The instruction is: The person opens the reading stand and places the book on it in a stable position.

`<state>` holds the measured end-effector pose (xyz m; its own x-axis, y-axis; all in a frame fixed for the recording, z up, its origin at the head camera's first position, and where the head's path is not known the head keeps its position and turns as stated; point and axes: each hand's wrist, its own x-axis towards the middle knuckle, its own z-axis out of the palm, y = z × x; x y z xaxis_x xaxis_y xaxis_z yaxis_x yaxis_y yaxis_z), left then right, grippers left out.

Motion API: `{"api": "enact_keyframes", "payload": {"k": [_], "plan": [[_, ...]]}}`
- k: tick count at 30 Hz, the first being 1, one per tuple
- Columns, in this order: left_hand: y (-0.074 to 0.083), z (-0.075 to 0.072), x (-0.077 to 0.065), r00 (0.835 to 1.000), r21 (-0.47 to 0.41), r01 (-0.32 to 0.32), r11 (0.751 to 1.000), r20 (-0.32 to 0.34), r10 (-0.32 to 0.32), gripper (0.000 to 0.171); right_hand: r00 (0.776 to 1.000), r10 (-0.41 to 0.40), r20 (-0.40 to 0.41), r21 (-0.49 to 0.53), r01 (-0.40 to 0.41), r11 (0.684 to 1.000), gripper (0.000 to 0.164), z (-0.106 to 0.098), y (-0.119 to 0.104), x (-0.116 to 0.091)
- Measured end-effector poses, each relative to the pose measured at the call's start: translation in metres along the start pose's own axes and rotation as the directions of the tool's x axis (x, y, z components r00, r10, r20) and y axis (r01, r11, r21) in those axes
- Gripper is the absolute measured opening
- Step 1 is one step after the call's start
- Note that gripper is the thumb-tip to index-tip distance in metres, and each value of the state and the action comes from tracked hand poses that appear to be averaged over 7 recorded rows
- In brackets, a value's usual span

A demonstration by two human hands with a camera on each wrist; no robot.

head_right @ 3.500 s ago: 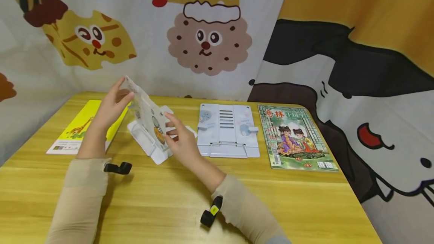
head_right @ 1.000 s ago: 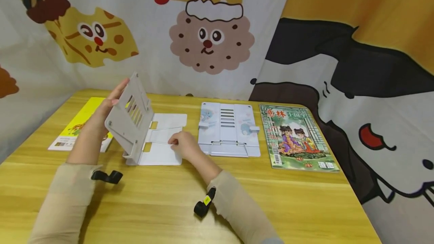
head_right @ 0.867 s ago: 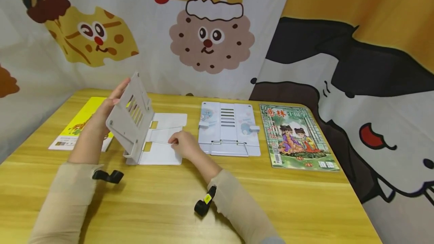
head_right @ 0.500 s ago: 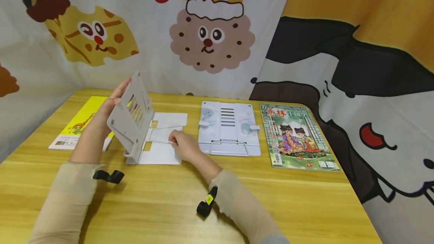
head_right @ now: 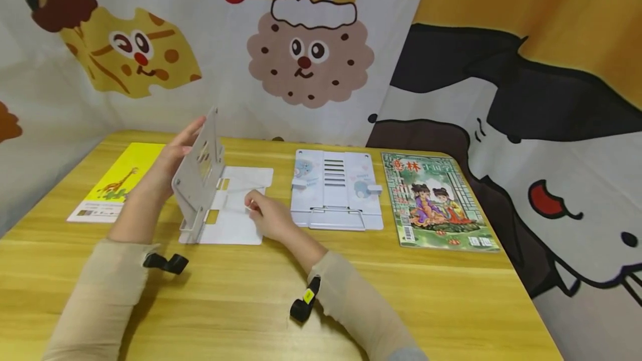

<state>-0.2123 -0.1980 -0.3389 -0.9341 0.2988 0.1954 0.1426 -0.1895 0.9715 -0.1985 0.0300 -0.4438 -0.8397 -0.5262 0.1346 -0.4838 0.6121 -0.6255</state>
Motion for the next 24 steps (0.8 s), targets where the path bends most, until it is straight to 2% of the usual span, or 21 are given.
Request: {"api": "enact_keyframes", "payload": {"k": [5,12,18,24], "plan": [[-0.003,0.011,0.004,0.999,0.072,-0.047,0.996,-0.018,0.048,0.066,1.0,-0.022,0.001,0.006,0.022,1.0,0.015,0.001,-0.002,-0.001],[-0.008,0.025,0.007,0.993,0.198,-0.107,0.974,-0.031,0.116,0.059,0.999,-0.037,-0.002,0.003,0.037,0.999,0.015,0.0,-0.003,-0.002],[-0.012,0.033,0.006,0.997,0.305,-0.078,0.949,0.006,0.08,0.057,0.999,-0.042,-0.001,-0.002,0.042,0.999,0.015,0.001,-0.003,-0.001],[-0.017,0.041,0.01,0.995,0.325,-0.094,0.941,0.061,0.078,0.059,0.999,-0.045,0.008,-0.001,0.045,0.999,0.014,0.001,-0.003,-0.001]]}}
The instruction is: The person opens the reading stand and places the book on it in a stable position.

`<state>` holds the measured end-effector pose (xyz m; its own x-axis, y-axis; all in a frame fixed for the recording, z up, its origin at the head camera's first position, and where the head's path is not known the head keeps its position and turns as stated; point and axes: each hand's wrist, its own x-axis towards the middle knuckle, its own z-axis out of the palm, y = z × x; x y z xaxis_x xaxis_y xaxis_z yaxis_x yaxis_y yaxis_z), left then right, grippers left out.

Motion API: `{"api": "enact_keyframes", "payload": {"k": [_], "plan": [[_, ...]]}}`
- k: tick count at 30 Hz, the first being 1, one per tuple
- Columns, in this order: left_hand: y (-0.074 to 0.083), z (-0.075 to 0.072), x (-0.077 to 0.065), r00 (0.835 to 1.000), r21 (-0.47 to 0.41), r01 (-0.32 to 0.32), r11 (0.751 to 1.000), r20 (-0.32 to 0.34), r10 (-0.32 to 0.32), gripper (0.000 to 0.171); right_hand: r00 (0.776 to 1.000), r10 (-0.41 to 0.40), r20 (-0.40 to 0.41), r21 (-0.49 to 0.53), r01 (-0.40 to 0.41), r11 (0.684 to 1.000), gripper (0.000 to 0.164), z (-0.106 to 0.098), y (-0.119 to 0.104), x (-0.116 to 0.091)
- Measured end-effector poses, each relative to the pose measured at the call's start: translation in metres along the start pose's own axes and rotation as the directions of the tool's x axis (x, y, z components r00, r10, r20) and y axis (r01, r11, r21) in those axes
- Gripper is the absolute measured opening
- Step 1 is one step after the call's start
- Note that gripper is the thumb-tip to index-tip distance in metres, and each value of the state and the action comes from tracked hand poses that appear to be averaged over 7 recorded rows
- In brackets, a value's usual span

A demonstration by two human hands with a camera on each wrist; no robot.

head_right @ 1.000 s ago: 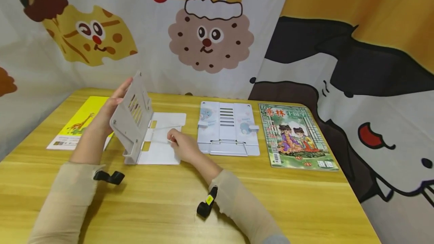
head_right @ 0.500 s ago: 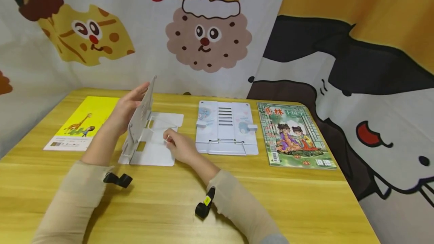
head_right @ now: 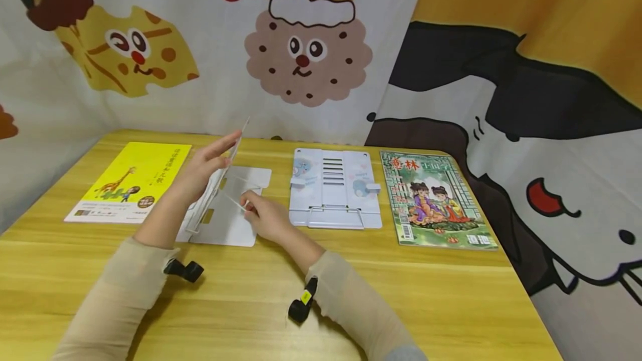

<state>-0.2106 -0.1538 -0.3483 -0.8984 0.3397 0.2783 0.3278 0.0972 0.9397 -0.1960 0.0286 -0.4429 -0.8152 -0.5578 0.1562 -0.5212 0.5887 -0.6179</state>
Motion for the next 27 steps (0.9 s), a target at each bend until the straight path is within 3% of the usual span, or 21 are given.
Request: {"api": "enact_keyframes", "payload": {"k": [4,11,19,23,27], "plan": [[0.0,0.002,0.002,1.0,0.011,-0.006,1.0,-0.002,0.006,0.058,1.0,0.01,-0.005,0.006,-0.01,1.0,0.014,-0.002,0.001,-0.001],[0.003,-0.006,-0.001,0.998,0.065,0.035,0.997,0.056,-0.039,0.059,1.0,0.018,-0.024,0.078,-0.016,0.997,0.018,-0.005,-0.002,-0.004],[0.012,-0.025,0.01,0.99,0.138,0.084,0.987,0.099,-0.098,0.055,0.988,0.011,-0.151,0.158,0.013,0.987,0.034,-0.012,-0.017,-0.019],[0.015,-0.036,0.025,0.989,0.21,0.074,0.975,0.107,-0.098,0.054,0.959,-0.037,-0.279,0.229,0.104,0.968,0.042,-0.016,-0.032,-0.027],[0.016,-0.042,0.04,0.986,0.283,0.065,0.957,0.132,-0.106,0.056,0.886,-0.167,-0.433,0.22,0.284,0.933,0.046,-0.018,-0.05,-0.035]]}}
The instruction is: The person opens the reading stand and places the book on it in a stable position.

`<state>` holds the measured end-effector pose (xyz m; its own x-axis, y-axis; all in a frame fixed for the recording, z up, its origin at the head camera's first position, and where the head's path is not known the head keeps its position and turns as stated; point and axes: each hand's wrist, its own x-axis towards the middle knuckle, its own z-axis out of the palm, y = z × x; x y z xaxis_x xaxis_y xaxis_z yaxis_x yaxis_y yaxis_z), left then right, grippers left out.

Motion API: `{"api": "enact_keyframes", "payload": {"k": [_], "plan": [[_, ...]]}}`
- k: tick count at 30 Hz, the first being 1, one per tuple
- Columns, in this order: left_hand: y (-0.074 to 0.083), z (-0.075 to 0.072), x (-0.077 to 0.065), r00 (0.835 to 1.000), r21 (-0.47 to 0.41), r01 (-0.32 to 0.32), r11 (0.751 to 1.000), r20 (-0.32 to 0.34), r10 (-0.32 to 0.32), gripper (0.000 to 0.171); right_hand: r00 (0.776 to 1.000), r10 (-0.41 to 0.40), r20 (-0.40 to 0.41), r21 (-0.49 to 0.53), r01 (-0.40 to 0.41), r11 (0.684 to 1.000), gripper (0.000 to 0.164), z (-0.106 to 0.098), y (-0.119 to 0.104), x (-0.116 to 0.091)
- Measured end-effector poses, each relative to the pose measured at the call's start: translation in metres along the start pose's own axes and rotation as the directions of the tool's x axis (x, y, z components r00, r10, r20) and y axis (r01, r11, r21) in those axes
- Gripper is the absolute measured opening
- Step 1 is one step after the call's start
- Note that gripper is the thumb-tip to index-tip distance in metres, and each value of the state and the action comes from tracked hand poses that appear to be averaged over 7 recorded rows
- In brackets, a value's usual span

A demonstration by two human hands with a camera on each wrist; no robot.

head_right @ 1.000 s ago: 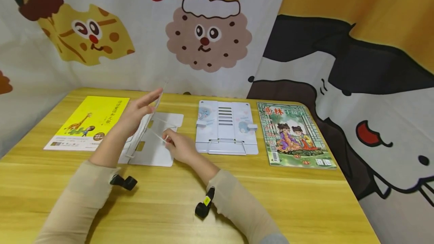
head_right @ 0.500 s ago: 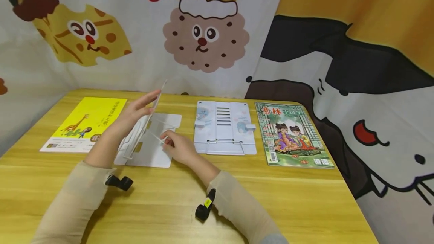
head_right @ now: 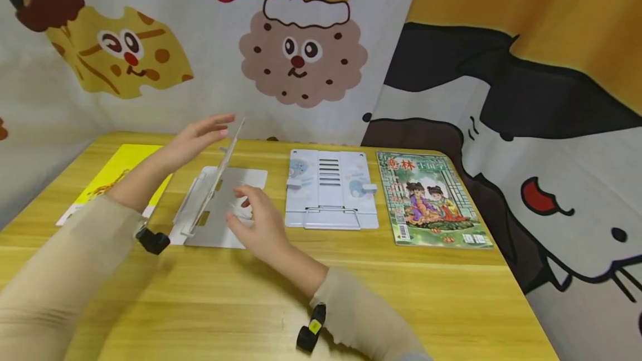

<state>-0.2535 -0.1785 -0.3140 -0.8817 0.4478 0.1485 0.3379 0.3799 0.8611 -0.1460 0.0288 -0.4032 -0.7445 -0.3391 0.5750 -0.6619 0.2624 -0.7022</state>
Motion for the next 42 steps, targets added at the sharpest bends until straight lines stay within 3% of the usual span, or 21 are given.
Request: {"api": "enact_keyframes", "payload": {"k": [4,8,14,21,26,33,42], "plan": [[-0.001,-0.004,0.013,1.0,0.052,0.005,0.999,0.026,-0.006,0.055,0.979,-0.189,-0.072,-0.028,0.187,0.982,0.05,0.003,-0.018,0.0],[0.0,-0.005,0.022,0.999,0.053,-0.007,0.999,0.049,0.005,0.054,0.956,-0.275,-0.1,-0.059,0.27,0.961,0.056,0.011,-0.031,0.003],[0.021,0.001,0.02,0.995,0.03,-0.004,1.0,0.102,0.001,0.053,0.959,-0.251,-0.134,-0.141,0.233,0.962,0.058,0.023,-0.038,0.004],[0.016,0.003,0.021,0.996,-0.008,0.02,1.0,0.093,-0.019,0.053,0.952,-0.27,-0.143,-0.258,0.228,0.939,0.038,0.02,-0.031,0.005],[0.002,-0.003,0.016,0.998,-0.033,0.057,0.998,0.033,-0.056,0.055,0.948,-0.274,-0.161,-0.225,0.235,0.946,0.034,0.01,-0.026,0.005],[-0.028,-0.014,0.012,0.996,0.008,0.065,0.998,-0.068,-0.065,0.058,0.965,-0.2,-0.169,-0.158,0.174,0.972,0.036,-0.003,-0.019,0.008],[-0.04,-0.027,-0.002,0.972,0.089,0.148,0.985,-0.196,-0.129,0.064,0.986,-0.066,-0.152,-0.067,0.057,0.996,0.044,-0.026,-0.006,0.024]]}}
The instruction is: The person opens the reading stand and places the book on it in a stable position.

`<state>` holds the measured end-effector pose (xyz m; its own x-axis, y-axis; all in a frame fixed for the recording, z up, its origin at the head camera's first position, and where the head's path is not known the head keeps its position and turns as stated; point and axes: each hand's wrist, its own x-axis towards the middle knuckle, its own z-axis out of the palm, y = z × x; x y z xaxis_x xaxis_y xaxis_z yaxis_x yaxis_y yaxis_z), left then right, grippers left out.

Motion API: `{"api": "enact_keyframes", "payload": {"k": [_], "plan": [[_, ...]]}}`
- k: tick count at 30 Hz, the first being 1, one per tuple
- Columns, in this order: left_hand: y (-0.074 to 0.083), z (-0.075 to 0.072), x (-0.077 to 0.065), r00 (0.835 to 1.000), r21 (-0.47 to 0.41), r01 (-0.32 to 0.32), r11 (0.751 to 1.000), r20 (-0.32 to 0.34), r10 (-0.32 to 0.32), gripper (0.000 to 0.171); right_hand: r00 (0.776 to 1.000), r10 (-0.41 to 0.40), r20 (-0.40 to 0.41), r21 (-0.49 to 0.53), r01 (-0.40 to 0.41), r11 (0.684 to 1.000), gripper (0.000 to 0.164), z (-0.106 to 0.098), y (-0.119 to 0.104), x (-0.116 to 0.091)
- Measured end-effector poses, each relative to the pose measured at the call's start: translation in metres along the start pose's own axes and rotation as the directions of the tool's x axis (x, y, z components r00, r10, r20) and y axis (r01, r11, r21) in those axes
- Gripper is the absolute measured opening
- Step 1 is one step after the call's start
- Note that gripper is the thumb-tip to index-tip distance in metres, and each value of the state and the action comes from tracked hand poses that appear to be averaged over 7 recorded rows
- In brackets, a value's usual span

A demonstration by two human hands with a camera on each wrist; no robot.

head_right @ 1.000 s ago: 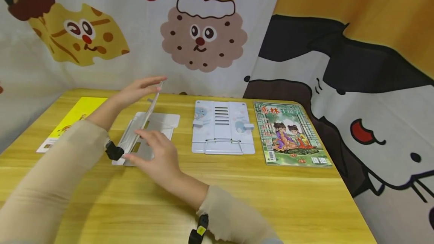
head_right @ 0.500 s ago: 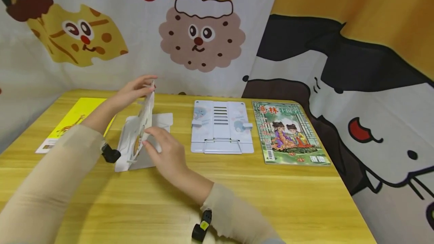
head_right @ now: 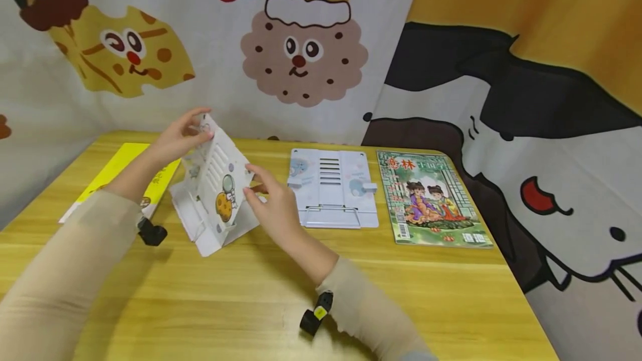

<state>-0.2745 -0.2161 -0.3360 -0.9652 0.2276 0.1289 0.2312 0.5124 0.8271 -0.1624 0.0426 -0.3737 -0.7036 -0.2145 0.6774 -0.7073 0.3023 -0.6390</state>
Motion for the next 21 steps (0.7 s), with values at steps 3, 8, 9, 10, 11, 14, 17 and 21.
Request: {"api": "enact_keyframes", "payload": {"k": [3,8,9,10,11,14,17,21], "plan": [[-0.006,-0.005,-0.002,1.0,0.029,0.005,1.0,-0.025,-0.004,0.064,0.997,0.061,0.039,-0.022,-0.06,0.998,0.049,-0.007,0.006,0.011],[-0.016,-0.011,-0.009,0.999,0.055,-0.002,0.998,-0.054,0.004,0.066,0.975,0.188,0.117,-0.063,-0.181,0.981,0.063,-0.016,0.025,0.028],[-0.018,-0.012,-0.01,0.998,0.056,-0.003,0.998,-0.057,0.006,0.067,0.97,0.21,0.124,-0.066,-0.203,0.977,0.065,-0.018,0.03,0.031],[-0.02,-0.012,-0.011,0.998,0.06,-0.004,0.998,-0.061,0.008,0.068,0.965,0.23,0.128,-0.062,-0.224,0.973,0.067,-0.019,0.035,0.035],[-0.021,-0.013,-0.011,0.998,0.06,-0.008,0.998,-0.065,0.011,0.068,0.961,0.245,0.129,-0.06,-0.239,0.969,0.067,-0.02,0.039,0.039],[-0.025,-0.013,-0.012,0.997,0.051,-0.004,0.999,-0.072,0.008,0.071,0.951,0.277,0.138,-0.039,-0.274,0.961,0.069,-0.023,0.051,0.05],[-0.028,-0.014,-0.012,0.996,0.043,0.013,0.999,-0.087,-0.009,0.073,0.945,0.287,0.158,-0.042,-0.284,0.958,0.069,-0.025,0.06,0.06],[-0.029,-0.014,-0.012,0.994,0.017,0.027,0.999,-0.111,-0.025,0.073,0.939,0.291,0.183,-0.045,-0.287,0.957,0.072,-0.025,0.068,0.071]]}}
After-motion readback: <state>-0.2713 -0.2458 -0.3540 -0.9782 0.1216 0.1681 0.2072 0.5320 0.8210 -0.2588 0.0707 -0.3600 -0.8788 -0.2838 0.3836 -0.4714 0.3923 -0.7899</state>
